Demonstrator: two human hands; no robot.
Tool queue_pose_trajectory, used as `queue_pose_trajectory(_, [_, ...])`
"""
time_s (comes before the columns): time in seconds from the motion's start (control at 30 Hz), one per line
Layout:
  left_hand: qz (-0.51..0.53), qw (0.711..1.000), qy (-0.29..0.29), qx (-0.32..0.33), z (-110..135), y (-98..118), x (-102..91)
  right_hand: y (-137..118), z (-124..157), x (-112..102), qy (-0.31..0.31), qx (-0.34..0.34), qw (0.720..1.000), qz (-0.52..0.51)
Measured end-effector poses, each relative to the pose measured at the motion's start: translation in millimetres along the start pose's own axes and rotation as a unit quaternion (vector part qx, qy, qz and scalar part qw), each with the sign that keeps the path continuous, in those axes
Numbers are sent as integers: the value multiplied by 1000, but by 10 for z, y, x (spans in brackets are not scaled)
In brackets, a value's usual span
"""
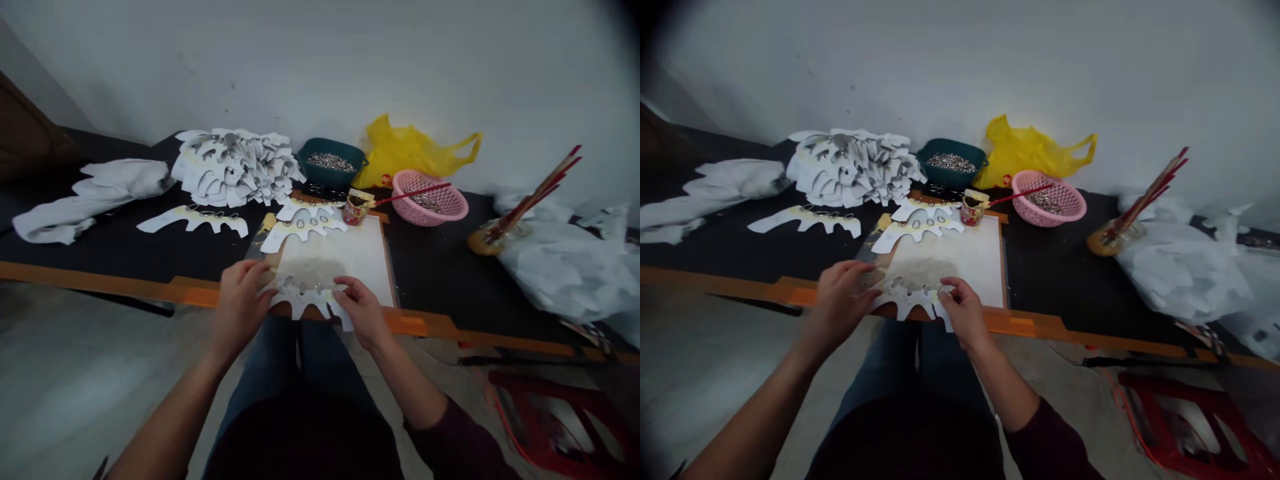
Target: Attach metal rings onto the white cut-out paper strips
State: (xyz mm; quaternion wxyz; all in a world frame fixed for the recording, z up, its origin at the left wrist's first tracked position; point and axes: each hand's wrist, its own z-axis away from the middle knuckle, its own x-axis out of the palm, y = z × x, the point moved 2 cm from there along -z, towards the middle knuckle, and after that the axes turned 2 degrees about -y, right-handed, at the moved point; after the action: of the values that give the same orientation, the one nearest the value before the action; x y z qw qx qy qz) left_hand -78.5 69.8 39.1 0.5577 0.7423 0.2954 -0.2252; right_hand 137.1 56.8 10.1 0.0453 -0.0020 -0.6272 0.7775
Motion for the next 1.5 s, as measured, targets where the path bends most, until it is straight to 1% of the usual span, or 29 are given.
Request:
queue_pose_trajectory(0.03, [21,999,13,-37,109,-28,-35,14,-8,-12,11,5,1000,-16])
queue_pose_trajectory(0.07, [72,994,-6,-79,231,-41,-29,30,-13,-17,14,13,999,-35])
queue_pose_trajectory(0.1, [153,978,-71,-126,364,-33,31,43,-14,-15,10,25,998,-56])
queue_pose_trajectory(0.13, [247,940,-154,-177,502,-1,135,53,-8,-8,4,41,996,-77])
queue_pose_trajectory(0.17, [344,879,-243,-222,637,58,269,58,4,1,-3,57,994,-97])
queue_pose_trajectory(0.2, [435,813,-278,-269,749,125,406,55,23,10,-7,72,991,-112])
queue_pose_trajectory(0.23, [517,746,-283,-308,827,198,542,46,50,17,-10,82,989,-122])
queue_pose_trajectory(0.27, [588,688,-257,-339,868,266,668,31,82,20,-13,88,988,-125])
queue_pose_trajectory(0.3, [647,635,-237,-349,877,335,780,12,120,20,-16,87,989,-122])
queue_pose_trajectory(0.33, [692,591,-213,-355,860,395,870,-10,161,16,-20,82,990,-114])
queue_pose_trajectory(0.37, [721,560,-190,-361,827,442,935,-31,204,9,-26,71,992,-101])
queue_pose_trajectory(0.4, [737,542,-170,-367,787,477,976,-50,247,1,-34,58,994,-85])
queue_pose_trajectory(0.43, [739,537,-152,-377,748,497,995,-66,288,-8,-43,45,996,-70])
queue_pose_trajectory(0.47, [730,545,-139,-388,716,504,997,-75,323,-15,-54,37,996,-59])
queue_pose_trajectory(0.53, [700,576,-129,-402,682,485,965,-71,373,-24,-83,41,995,-49])
queue_pose_trajectory(0.6, [672,606,-145,-401,683,437,907,-48,388,-25,-101,58,992,-47])
queue_pose_trajectory(0.67, [643,641,-178,-380,695,371,837,-18,376,-16,-100,63,992,-44])
queue_pose_trajectory(0.73, [604,681,-213,-354,698,306,762,10,355,5,-79,57,995,-38])
queue_pose_trajectory(0.8, [559,722,-230,-335,680,257,693,29,346,37,-51,44,997,-25])
queue_pose_trajectory(0.87, [512,763,-224,-325,648,232,643,30,353,70,-29,16,999,7])
queue_pose_trajectory(0.97, [428,825,-200,-311,610,228,619,13,380,103,-6,-42,996,75])
queue_pose_trajectory(1.07, [349,872,-180,-292,606,238,635,9,394,105,24,-82,990,115])
queue_pose_trajectory(1.1, [331,882,-173,-288,609,243,641,12,393,104,31,-89,988,120])
queue_pose_trajectory(1.17, [318,890,-158,-285,616,256,648,22,382,104,37,-97,987,119])
queue_pose_trajectory(1.3, [331,892,-142,-275,608,295,637,38,346,107,40,-90,990,98])
queue_pose_trajectory(1.5, [316,889,-160,-292,588,327,648,76,324,135,45,-68,994,66])
